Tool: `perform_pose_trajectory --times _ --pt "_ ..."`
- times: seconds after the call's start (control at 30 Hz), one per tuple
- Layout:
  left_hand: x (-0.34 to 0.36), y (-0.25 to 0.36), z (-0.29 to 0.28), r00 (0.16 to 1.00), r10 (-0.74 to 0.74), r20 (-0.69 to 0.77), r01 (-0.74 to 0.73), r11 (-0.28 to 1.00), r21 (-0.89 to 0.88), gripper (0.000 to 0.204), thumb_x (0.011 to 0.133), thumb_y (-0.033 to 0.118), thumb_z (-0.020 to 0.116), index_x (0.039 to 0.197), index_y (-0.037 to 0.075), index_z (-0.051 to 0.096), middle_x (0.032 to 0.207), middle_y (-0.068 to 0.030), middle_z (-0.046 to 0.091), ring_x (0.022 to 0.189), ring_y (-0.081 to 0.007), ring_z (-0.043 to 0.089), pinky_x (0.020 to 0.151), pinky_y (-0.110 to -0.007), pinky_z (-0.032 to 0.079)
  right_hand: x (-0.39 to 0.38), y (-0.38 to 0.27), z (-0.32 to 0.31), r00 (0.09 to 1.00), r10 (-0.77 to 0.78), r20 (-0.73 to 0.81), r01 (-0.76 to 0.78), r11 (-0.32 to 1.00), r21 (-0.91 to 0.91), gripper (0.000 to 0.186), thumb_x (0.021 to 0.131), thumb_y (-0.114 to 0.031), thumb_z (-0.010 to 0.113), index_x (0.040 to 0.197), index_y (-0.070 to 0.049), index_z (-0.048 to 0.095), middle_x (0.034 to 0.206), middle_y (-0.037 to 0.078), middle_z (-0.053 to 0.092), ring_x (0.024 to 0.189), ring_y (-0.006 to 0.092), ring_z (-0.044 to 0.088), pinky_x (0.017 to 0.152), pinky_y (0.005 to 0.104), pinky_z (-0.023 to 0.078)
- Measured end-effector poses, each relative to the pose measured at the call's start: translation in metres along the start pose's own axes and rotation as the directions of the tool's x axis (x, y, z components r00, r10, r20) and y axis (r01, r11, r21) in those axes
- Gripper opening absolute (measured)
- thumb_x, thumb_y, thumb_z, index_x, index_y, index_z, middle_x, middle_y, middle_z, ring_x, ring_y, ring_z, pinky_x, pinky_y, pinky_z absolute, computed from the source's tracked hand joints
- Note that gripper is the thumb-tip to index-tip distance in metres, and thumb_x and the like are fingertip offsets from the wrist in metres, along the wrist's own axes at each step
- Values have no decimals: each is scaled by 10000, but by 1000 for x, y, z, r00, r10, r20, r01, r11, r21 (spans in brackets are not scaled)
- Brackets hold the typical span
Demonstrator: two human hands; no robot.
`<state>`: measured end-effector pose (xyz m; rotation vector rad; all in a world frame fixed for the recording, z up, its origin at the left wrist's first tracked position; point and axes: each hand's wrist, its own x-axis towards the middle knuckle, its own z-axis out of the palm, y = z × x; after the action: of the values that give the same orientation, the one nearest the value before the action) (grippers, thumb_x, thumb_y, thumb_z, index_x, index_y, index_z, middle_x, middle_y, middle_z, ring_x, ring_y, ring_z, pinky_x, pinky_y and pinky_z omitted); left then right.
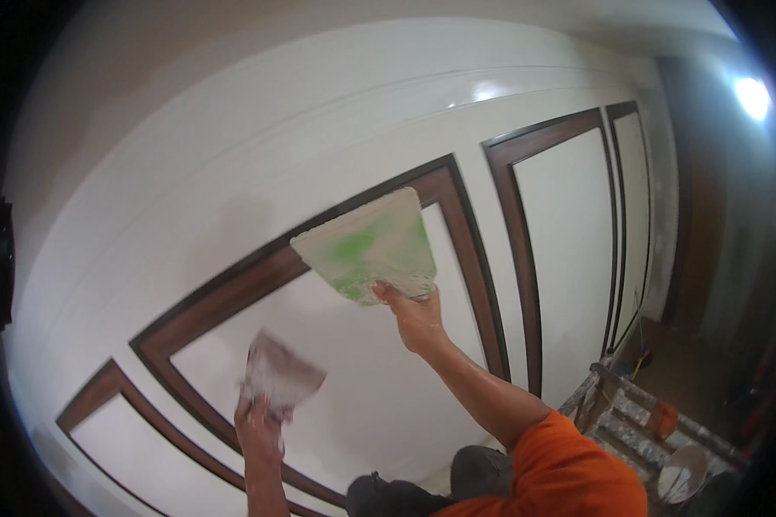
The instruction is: The person applies plaster to a ceiling using a trowel and hawk. They repeatedly scoop plaster from a bucket onto the hawk and spread it across the ceiling surface in smooth strokes.
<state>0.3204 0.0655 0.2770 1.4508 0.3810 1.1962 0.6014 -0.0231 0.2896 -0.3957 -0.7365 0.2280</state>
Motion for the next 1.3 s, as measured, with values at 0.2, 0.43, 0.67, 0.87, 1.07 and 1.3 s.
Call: perform_pose_trajectory --times 0.2,0.43,0.67,0.87,1.07,1.3 --pt "26 -2 53 999 -42 -30 34 972 -234 385 948 26 546 1325 -29 490 1128 -145 634 891 -222 639 681 -347 518 -39 1 -7 972 93 217 83 727 -681 147 889 7 673 1035 -3 679 1016 90 690 906 125 635 727 268 521" --pt "30 -21 46 995 -94 -17 86 962 -260 389 936 60 618 1299 -15 498 1054 -126 655 839 -201 651 642 -320 533 -35 21 -17 691 -270 671 689 529 -496 210 820 54 690 1017 -18 695 1122 151 702 1052 270 687 861 328 571" --pt "32 -14 44 992 -126 30 128 919 -372 290 969 43 555 1252 -5 513 1070 -97 654 823 -171 646 684 -318 538 -23 26 -10 511 -156 845 793 466 -393 427 722 -87 812 1130 -72 689 1231 101 671 1154 314 634 957 402 542" --pt "29 -14 36 982 -153 107 183 910 -373 361 948 39 576 1297 -7 497 1131 -102 654 904 -172 666 720 -316 548 -9 31 -8 531 -61 845 828 246 -503 556 673 7 784 1207 -90 663 1264 92 647 1158 297 614 943 397 547" --pt "14 12 30 990 -6 138 70 882 -466 327 938 -17 577 1262 -24 531 1105 -99 668 958 -167 658 788 -311 543 -10 36 -32 768 90 634 634 23 -773 488 771 48 672 1239 -90 640 1194 89 661 1050 295 649 899 378 554" --pt "40 -5 2 931 362 37 -364 925 109 250 931 -74 578 1172 -48 642 1151 -131 695 1065 -174 645 924 -289 501 -64 22 -31 701 713 15 -711 698 84 377 901 -83 605 1244 43 514 1150 145 618 1053 273 657 917 450 550"
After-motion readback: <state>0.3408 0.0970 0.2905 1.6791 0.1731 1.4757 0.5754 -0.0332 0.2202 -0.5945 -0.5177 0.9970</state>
